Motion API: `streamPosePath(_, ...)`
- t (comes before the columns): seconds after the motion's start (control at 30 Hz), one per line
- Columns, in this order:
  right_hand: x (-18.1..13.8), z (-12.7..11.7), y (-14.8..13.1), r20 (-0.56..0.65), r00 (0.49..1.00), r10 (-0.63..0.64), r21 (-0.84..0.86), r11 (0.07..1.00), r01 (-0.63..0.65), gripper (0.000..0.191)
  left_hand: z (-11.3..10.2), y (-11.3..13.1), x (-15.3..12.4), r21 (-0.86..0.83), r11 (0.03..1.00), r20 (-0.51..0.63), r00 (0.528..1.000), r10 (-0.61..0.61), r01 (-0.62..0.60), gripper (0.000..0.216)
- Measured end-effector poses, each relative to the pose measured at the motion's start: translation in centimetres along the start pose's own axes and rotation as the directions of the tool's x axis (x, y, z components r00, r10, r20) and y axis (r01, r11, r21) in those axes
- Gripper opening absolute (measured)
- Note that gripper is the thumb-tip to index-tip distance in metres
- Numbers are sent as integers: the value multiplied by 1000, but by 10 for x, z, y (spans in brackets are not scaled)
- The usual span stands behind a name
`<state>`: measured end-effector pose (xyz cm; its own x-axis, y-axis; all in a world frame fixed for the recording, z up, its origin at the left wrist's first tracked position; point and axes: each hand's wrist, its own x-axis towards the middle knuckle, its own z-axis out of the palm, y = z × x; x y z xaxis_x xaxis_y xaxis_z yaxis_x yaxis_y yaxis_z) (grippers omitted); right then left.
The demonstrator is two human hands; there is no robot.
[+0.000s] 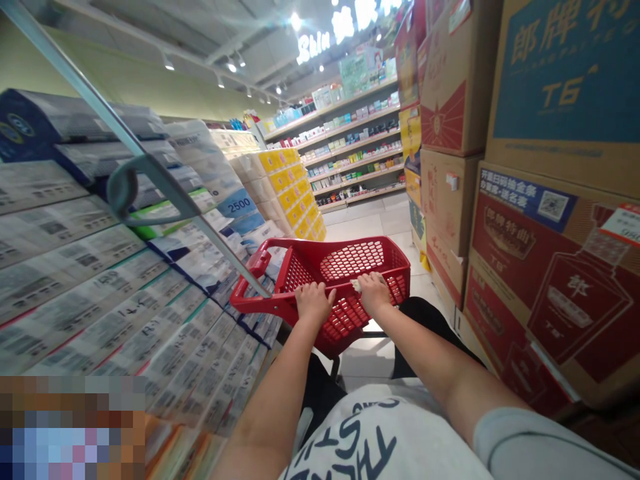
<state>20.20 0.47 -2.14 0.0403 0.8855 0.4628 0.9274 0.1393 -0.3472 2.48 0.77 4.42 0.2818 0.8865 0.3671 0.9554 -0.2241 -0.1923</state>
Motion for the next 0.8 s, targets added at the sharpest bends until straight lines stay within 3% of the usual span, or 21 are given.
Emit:
streamPosePath(0.17, -1, 1, 32, 29, 992, -121, 100, 988, 117, 48, -1, -2, -2, 6, 1000, 4, 1000, 10, -10, 41)
streamPosePath(0.27, -1, 1, 53, 12, 992, -125, 158, 980, 122, 54, 0, -1, -2, -9, 1000, -1, 1000, 13, -13, 40)
streamPosePath(0.33, 0, 0, 51, -9, 999, -51, 162, 985, 51, 51, -1, 1, -1, -27, 1000, 10, 1000, 5, -5, 40)
streamPosePath(0.43, 3, -3, 27, 13, 999, 50, 131, 990, -51, 42, -2, 2, 2, -40, 999, 34, 999, -11, 12, 41)
streamPosePath(0.53, 4, -4, 6, 30, 1000, -4, 152, 988, -1, 38, -2, 1, 3, -41, 999, 38, 999, -9, 11, 42)
streamPosePath(0.7, 2, -7, 21, 43, 998, -55, 232, 972, 44, 48, 1, -1, 0, -40, 999, 4, 1000, 9, -9, 43)
streamPosePath(0.8, 4, -13, 22, 48, 998, 41, 229, 972, -51, 46, 2, 0, -1, -29, 1000, -23, 1000, 6, -7, 43)
